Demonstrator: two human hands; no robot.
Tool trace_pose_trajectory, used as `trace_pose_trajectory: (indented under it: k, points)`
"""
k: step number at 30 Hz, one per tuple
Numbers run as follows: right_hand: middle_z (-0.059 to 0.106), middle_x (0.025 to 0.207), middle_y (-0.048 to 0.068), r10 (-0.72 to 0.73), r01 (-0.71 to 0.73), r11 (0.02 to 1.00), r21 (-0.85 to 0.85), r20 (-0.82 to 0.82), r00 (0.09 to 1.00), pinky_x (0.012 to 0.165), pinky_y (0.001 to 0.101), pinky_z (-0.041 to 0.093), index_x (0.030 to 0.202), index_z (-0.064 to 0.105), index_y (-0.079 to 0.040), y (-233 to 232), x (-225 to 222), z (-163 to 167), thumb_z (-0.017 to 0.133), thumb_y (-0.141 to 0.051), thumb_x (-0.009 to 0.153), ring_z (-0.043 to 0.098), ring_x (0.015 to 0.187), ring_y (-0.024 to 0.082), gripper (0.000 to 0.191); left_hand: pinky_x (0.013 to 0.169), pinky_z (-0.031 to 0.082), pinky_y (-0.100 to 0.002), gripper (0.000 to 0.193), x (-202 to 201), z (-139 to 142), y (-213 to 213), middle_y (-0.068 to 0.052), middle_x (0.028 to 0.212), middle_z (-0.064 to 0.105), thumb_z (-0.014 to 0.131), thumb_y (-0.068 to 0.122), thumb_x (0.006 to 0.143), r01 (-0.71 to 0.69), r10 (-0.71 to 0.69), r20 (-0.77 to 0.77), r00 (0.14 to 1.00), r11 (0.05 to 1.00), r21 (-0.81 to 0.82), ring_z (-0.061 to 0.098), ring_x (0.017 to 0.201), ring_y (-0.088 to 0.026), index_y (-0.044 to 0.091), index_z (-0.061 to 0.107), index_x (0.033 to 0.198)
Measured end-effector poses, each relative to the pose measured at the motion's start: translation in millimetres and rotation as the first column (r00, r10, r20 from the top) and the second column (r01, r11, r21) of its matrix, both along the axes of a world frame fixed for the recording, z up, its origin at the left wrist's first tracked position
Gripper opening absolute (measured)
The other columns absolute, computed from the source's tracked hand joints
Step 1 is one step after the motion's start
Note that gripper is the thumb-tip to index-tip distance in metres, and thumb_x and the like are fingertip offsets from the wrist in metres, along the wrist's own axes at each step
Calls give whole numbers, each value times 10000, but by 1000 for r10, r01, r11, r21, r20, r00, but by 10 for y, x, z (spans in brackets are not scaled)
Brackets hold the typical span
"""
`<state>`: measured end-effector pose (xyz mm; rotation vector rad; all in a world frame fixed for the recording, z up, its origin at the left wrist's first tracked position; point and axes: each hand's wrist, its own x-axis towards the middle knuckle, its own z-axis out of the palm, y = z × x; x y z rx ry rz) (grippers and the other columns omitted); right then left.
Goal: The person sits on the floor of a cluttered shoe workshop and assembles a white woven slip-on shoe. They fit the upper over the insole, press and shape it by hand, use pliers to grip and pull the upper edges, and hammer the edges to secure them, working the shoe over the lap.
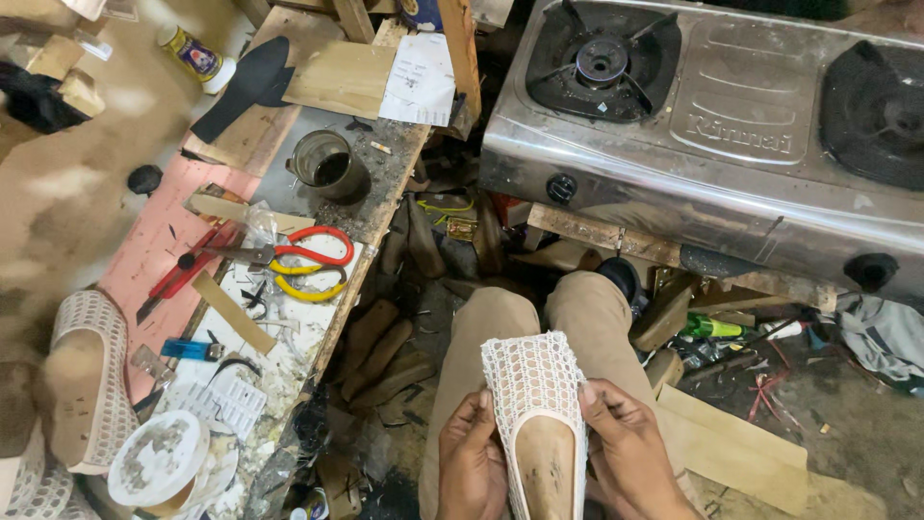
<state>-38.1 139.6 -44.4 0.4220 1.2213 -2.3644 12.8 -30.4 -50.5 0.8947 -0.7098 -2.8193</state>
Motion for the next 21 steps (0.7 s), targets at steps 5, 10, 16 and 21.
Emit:
trace_pose_trajectory:
  k: [5,10,16,21]
  points:
    - [716,1060,102,121,-119,987,-111,13,993,857,337,566,1215,560,14,84,-373,435,643,-65,918,699,934,167,319,794,559,-341,190,-132,453,-130,-169,944,746,656,115,1007,79,-108,-137,985,976,-202,693,829,-188,-72,688,1004]
    - [636,1132,77,345,-312,937,156,-278,897,900,342,558,1352,457,-23,36,-1088,648,751,21,826,668,1012,166,604,840,530,-312,164,-533,966,-589,-105,1000,724,732,96,971,39,-301,-287,909,748,-662,659,912,-151,-44,747,1054]
    - [774,1134,138,704,-590,658,469,-105,702,906,324,554,1209,740,23,-89,-1776,916,558,-326,1012,700,1016,180,440,940,578,-352,209,-752,1024,-612,-67,1093,727,764,1,794,-347,-574,-205,793,-149,-926,723,1104,-278,67,727,989]
    - [785,1116,89,943,-424,175,889,-29,330,884,343,557,1249,714,-84,-193,-1748,1149,778,-274,834,736,963,190,461,977,505,-417,292,-652,660,-249,-59,1091,669,751,84,744,-417,-623,-33,782,-482,-771,628,1117,-270,63,725,1034]
